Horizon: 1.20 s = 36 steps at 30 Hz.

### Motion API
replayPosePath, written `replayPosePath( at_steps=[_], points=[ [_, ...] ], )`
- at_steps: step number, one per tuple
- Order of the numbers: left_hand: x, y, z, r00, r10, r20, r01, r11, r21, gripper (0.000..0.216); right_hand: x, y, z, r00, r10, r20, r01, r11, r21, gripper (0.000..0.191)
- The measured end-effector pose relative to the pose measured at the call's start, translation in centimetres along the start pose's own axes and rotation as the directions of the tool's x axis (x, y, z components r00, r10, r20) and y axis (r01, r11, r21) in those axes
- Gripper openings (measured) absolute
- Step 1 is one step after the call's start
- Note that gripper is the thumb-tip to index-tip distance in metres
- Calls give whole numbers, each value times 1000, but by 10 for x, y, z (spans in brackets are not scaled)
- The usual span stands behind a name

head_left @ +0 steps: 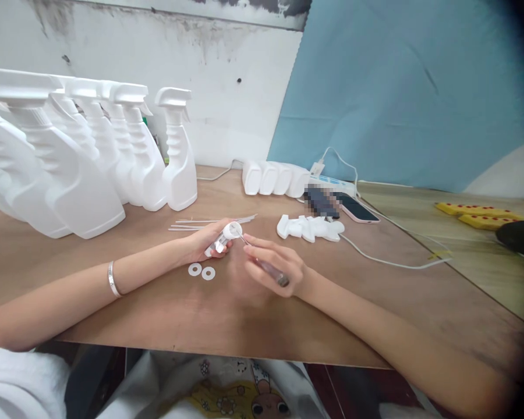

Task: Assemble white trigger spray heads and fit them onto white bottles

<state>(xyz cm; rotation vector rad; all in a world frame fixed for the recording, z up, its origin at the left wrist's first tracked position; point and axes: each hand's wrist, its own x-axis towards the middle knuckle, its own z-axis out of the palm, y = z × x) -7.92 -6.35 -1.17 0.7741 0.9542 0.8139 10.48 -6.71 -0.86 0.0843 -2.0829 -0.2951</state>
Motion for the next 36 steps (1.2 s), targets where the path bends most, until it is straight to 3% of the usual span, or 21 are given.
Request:
replayPosePath(
  at_steps=[4,7,9,13,16,19,24,29,36],
  points=[
    [-1,2,-2,999,-32,6,32,999,-9,28,-2,3,-3,953,300,-49,-294,951,100,21],
    [-3,3,0,998,-54,8,54,998,-18,30,-2,3,-5,908,410,-81,-399,908,126,23],
    [-3,3,0,998,-60,9,60,998,-17,30,-2,2,-5,923,383,-26,-374,913,159,20],
    [0,3,0,999,-42,15,43,999,-17,30,-2,-2,-1,981,170,88,-184,965,186,25],
    [0,4,-1,998,-60,31,61,997,-37,31,-2,-1,-1,970,238,56,-244,949,199,20],
    [-2,6,0,994,-80,69,81,996,-25,32,-2,5,-4,910,415,-7,-401,883,243,23],
    [-5,8,3,992,-114,46,116,993,-33,33,0,14,-6,730,683,28,-623,649,437,20],
    [-5,10,4,992,-119,36,121,992,-39,32,5,13,-5,618,782,86,-662,458,594,23],
    [-5,10,3,992,-111,58,114,993,-38,31,3,12,-2,526,846,89,-654,335,678,25]
  ],
)
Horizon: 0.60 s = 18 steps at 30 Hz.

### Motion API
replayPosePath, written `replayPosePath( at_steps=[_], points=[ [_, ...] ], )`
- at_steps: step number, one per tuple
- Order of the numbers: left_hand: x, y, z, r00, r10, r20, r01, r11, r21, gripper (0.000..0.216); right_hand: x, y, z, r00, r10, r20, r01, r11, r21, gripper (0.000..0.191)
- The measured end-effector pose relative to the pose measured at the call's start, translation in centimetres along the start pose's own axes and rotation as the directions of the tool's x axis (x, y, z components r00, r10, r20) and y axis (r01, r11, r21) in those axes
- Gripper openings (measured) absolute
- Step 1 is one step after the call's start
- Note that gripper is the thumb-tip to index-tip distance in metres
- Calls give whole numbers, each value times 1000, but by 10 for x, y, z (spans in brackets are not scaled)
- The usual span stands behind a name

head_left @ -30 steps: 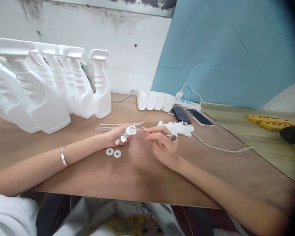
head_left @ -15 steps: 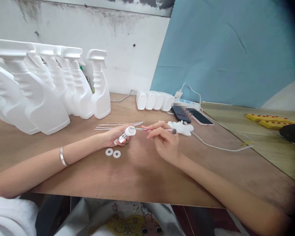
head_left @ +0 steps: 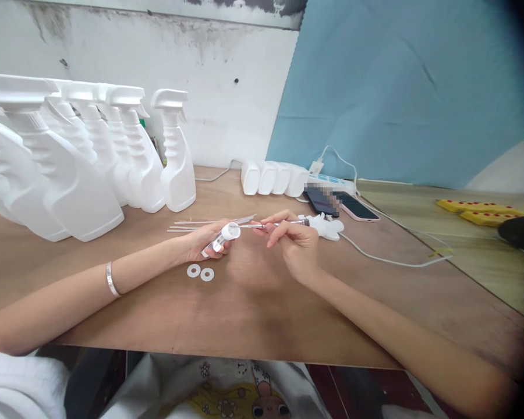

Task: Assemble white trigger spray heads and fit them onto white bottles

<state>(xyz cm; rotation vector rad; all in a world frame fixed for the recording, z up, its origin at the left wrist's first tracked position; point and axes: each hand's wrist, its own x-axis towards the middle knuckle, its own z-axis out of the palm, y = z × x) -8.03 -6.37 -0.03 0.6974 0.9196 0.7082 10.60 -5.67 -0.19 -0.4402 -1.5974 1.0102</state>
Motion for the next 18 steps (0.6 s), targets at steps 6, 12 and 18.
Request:
replayPosePath(
  at_steps=[6,12,18],
  points=[
    [3,0,-5,999,-22,46,24,999,-36,32,-1,4,1,999,9,-35,-6,997,83,26],
    [3,1,-6,996,-23,81,27,999,-45,33,-2,1,3,998,44,-49,-39,994,99,30],
    [3,0,-7,996,-16,93,20,999,-43,34,-2,3,4,997,54,-56,-46,990,133,30]
  ],
)
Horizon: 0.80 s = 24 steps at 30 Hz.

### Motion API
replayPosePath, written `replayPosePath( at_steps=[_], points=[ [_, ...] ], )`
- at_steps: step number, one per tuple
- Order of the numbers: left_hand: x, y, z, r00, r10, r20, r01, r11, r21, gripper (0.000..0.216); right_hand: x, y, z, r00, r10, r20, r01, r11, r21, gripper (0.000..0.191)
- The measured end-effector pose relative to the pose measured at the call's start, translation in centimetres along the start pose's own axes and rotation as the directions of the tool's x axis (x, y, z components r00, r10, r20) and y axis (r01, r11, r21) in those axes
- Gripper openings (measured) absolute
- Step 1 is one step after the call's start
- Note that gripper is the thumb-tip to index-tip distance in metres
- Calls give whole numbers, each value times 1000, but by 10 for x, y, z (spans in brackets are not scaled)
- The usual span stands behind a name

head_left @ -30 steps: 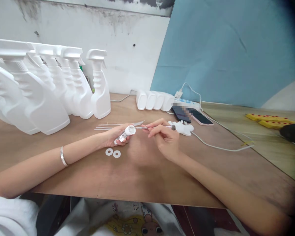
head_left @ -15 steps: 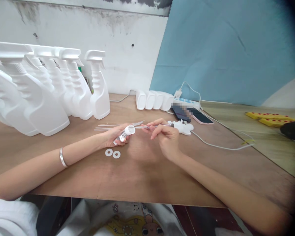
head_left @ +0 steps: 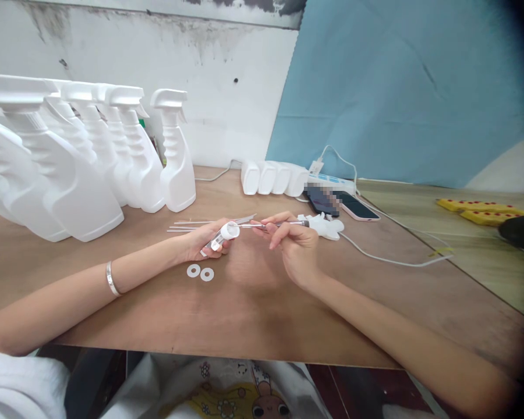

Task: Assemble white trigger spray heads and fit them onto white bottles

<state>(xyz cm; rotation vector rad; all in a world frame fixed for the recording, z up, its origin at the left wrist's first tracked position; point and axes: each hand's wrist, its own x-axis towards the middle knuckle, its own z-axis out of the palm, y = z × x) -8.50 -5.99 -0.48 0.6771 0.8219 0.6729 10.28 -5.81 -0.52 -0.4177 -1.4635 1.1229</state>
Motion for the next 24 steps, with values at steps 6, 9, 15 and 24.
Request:
replayPosePath(
  at_steps=[6,9,15,24],
  points=[
    [1,-1,-5,997,-44,57,38,995,91,36,1,1,-1,995,85,-54,-83,996,44,30],
    [1,-1,-5,996,-55,64,47,991,123,35,0,0,-1,998,58,-34,-57,998,26,30],
    [-1,-1,-3,998,-47,33,42,991,128,33,-1,0,-2,1000,1,-5,-1,999,-52,30],
    [-3,-4,8,996,16,-84,18,922,387,25,0,2,-5,999,46,27,-46,999,-27,29]
  ],
)
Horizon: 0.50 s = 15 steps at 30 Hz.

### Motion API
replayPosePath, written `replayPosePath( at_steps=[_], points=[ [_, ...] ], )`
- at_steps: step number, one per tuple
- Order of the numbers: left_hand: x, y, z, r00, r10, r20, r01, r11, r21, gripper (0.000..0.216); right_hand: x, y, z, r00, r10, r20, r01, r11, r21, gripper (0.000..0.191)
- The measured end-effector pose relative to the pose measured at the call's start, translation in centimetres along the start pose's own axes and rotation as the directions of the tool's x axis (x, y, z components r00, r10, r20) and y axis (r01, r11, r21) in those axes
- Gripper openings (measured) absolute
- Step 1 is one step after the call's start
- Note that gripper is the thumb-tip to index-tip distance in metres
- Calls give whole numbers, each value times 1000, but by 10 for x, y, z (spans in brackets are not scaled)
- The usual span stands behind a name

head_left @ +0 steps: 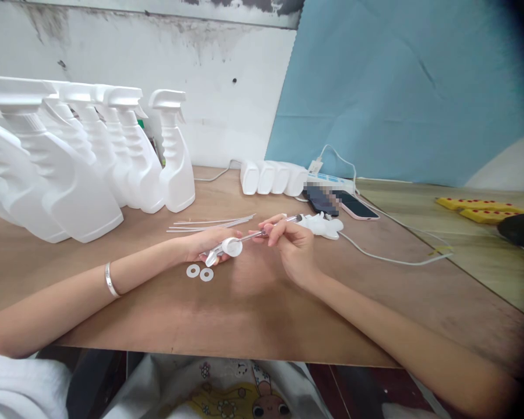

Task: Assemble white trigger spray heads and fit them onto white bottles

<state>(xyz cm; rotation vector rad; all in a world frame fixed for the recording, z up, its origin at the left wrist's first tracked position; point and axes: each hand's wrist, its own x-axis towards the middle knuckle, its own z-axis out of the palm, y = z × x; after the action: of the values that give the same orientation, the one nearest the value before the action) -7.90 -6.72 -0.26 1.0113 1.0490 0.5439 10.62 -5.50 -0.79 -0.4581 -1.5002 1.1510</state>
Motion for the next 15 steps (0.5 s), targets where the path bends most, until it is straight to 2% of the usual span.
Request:
replayPosePath(
  at_steps=[2,4,8,11,13,15],
  points=[
    [-3,0,3,1000,21,-14,-19,992,125,24,-1,1,0,1000,14,-4,-14,1000,-2,29],
    [-4,-1,4,999,31,-22,-27,984,178,25,-2,2,1,999,31,-12,-31,999,11,28],
    [1,-5,1,999,38,-34,-34,995,96,29,-2,4,3,999,6,-37,-7,1000,-13,28],
    [5,-7,-3,998,34,-47,-35,999,-26,29,-5,1,2,987,-156,-32,149,975,-164,28],
    [5,-7,-5,999,34,-35,-37,996,-80,29,-8,-2,-2,933,-341,113,359,881,-307,26],
    [5,-6,-5,999,32,-20,-34,994,-105,30,-10,-6,-6,814,-441,379,568,741,-358,18]
  ],
)
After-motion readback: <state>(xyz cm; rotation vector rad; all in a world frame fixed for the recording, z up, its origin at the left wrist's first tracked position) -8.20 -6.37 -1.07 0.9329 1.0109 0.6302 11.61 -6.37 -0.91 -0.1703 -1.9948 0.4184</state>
